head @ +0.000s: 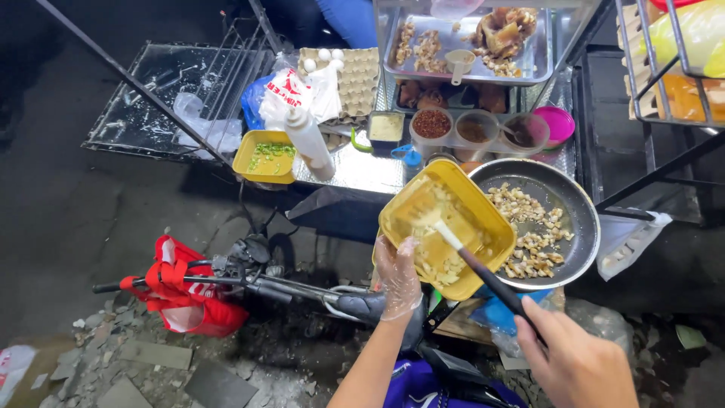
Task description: Adding chopped green onions and eggs to a frying pan and stirring the mixture at a street food stall.
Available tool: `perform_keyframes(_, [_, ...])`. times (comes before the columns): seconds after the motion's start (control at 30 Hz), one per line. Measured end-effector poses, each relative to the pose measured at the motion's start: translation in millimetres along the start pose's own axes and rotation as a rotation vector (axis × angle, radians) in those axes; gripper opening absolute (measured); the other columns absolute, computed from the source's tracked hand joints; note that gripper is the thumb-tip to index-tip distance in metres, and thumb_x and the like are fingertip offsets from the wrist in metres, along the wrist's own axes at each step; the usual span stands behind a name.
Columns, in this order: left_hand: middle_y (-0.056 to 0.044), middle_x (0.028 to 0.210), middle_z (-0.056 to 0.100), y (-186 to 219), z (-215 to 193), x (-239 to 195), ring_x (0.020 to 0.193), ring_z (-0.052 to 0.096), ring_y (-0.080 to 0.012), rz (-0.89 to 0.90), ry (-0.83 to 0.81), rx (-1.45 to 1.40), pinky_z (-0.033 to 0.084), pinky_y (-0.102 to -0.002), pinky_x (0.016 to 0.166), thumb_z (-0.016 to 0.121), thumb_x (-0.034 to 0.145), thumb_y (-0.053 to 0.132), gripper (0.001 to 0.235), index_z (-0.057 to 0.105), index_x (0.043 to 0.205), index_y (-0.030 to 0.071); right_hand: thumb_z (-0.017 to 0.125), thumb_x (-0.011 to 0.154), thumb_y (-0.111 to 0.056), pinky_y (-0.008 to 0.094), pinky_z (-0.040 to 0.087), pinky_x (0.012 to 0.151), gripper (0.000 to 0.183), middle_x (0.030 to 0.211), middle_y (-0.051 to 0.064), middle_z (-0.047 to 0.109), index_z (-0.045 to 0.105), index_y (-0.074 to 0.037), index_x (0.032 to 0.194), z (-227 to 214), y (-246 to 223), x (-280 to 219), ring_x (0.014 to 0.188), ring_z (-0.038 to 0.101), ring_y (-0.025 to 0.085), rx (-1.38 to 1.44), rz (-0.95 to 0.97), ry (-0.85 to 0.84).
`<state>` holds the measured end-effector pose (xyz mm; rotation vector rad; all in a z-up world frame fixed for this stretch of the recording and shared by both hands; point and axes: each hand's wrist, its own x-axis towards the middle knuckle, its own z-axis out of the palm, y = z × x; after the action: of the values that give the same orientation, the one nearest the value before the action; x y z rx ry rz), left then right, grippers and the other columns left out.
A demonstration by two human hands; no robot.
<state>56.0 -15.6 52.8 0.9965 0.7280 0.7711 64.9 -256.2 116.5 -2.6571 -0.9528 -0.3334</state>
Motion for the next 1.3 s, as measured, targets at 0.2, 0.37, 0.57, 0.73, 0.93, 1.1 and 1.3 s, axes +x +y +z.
perform_keyframes(0.2, [-0.011,0.112,0.069,4.8,11.6,9.4,0.103,0.067,-0.0241,-0.055,0.053,0.134,0.053,-0.041,0.085,0.066,0.077,0.032,0.047,0.060,0.115,0.004,0.067,0.092,-0.040,0.030,0.046,0.053,0.031,0.087,-0.006,0.076,0.076,-0.024,0.117,-18.2,24.9,-10.8,0.069,0.070,0.012,-0.129,0.039,0.093])
perform_keyframes(0.37, [-0.007,0.099,0.069,-0.1,24.4,15.9,0.093,0.066,-0.0207,-0.022,0.035,0.222,0.052,-0.039,0.081,0.065,0.080,0.032,0.034,0.061,0.101,0.007,0.071,0.095,-0.033,0.034,0.052,0.059,0.029,0.094,-0.006,0.075,0.076,-0.021,0.121,18.3,22.6,19.9,0.073,0.071,0.017,-0.192,0.052,0.228])
perform_keyframes(0.57, [-0.006,0.097,0.065,24.7,37.4,39.7,0.091,0.065,-0.0228,-0.113,0.064,0.289,0.050,-0.042,0.076,0.063,0.074,0.040,0.043,0.060,0.104,0.009,0.063,0.086,-0.051,0.024,0.058,0.072,0.033,0.086,-0.011,0.080,0.069,-0.043,0.118,97.7,94.5,-38.4,0.077,0.080,0.010,-0.036,0.550,-0.313])
perform_keyframes(0.73, [-0.006,0.097,0.066,14.6,48.3,55.6,0.091,0.065,-0.0226,-0.086,0.020,0.379,0.052,-0.042,0.078,0.062,0.076,0.039,0.041,0.059,0.104,0.010,0.063,0.096,-0.029,0.031,0.051,0.048,0.020,0.054,0.001,0.069,0.069,-0.015,0.082,26.5,48.9,31.0,0.044,0.063,0.012,0.475,0.528,-0.642])
perform_keyframes(0.93, [-0.011,0.110,0.071,-16.4,56.0,73.9,0.106,0.068,-0.0305,0.166,-0.073,0.420,0.051,-0.045,0.090,0.060,0.082,0.040,0.047,0.065,0.117,0.010,0.074,0.097,-0.033,0.034,0.044,0.048,0.033,0.074,-0.008,0.061,0.075,-0.021,0.128,-4.8,11.6,-0.5,0.053,0.055,0.017,-0.331,0.046,0.186])
perform_keyframes(1.1, [-0.009,0.104,0.072,-36.1,59.9,89.7,0.094,0.072,-0.0246,0.436,-0.249,0.333,0.058,-0.039,0.079,0.058,0.092,0.061,0.060,0.057,0.119,0.007,0.069,0.094,-0.039,0.032,0.051,0.053,0.032,0.088,-0.016,0.073,0.074,-0.026,0.122,-34.3,25.6,-2.0,0.071,0.070,0.007,-0.426,0.158,0.001])
perform_keyframes(1.3, [-0.010,0.104,0.068,-56.7,77.1,89.6,0.095,0.069,-0.0241,0.527,-0.312,0.303,0.056,-0.038,0.082,0.060,0.096,0.046,0.048,0.055,0.118,0.003,0.064,0.097,-0.034,0.036,0.043,0.040,0.026,0.073,-0.007,0.060,0.069,-0.024,0.121,-56.1,9.5,29.4,0.050,0.059,0.020,-0.408,0.035,0.052])
